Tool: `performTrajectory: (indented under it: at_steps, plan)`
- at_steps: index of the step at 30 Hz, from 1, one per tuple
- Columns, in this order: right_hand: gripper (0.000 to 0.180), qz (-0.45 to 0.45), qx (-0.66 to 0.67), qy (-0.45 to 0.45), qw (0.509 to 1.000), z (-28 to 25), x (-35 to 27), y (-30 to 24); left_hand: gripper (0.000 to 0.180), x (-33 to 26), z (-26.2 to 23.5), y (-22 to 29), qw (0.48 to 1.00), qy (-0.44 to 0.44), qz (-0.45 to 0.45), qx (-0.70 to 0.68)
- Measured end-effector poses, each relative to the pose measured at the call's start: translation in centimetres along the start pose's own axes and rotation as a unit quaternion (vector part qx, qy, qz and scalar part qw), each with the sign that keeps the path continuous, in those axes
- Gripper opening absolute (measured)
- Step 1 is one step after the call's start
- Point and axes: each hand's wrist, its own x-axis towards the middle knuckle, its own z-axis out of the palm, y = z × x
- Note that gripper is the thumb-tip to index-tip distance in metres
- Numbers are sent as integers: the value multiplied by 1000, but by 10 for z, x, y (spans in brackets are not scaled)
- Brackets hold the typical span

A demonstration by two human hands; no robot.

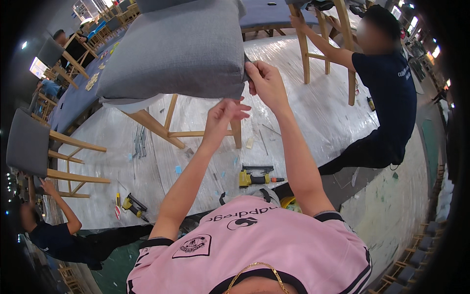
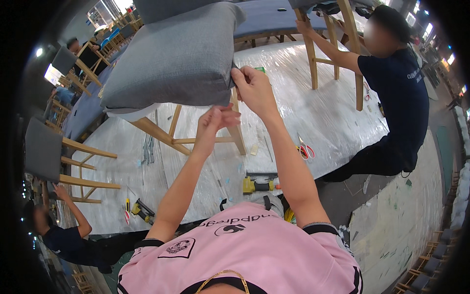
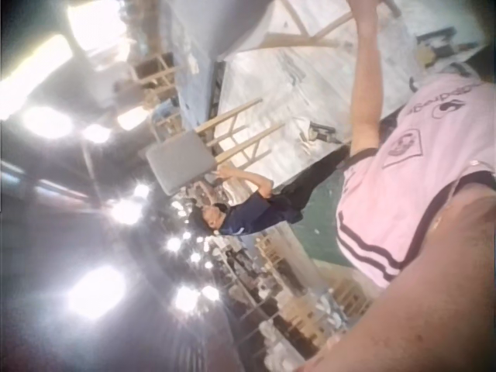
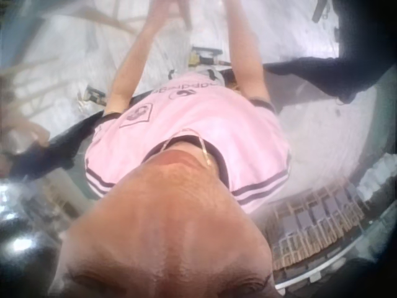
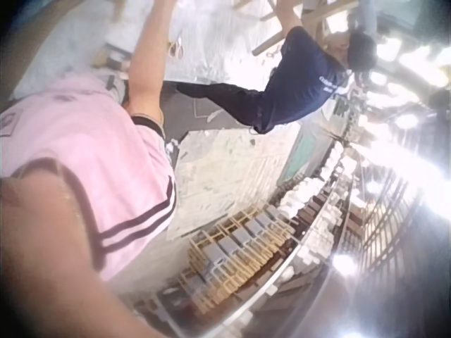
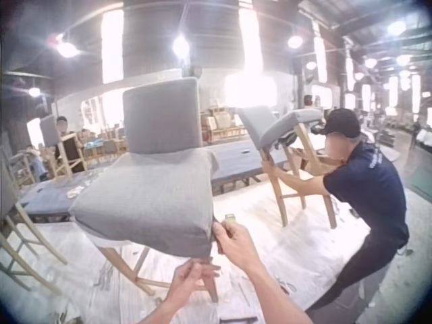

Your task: The person upholsters a wooden chair by cutting foam and fabric, tucking the fabric around the seat, and securing it with a staple gun. The person repeatedly trims excess material and staples the fabric to the underside of the seat.

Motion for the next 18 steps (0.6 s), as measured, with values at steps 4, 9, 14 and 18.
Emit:
performTrajectory:
  at_steps: [4, 9, 14, 18]
  plan:
    - [42, 80, 122, -28, 989, 7, -23, 42, 38, 8, 1, -15, 999, 46, 11, -10]
    - [41, 126, 253, -23, 959, 22, -32, 51, 34, -31, 1, -53, 992, 75, -84, 62]
    - [37, 134, 142, -41, 980, -2, -39, 77, 29, -81, -52, -110, 973, 85, -169, 132]
    - [37, 258, 66, 13, 964, -51, -82, 225, 24, -158, -104, -172, 935, 202, -273, 104]
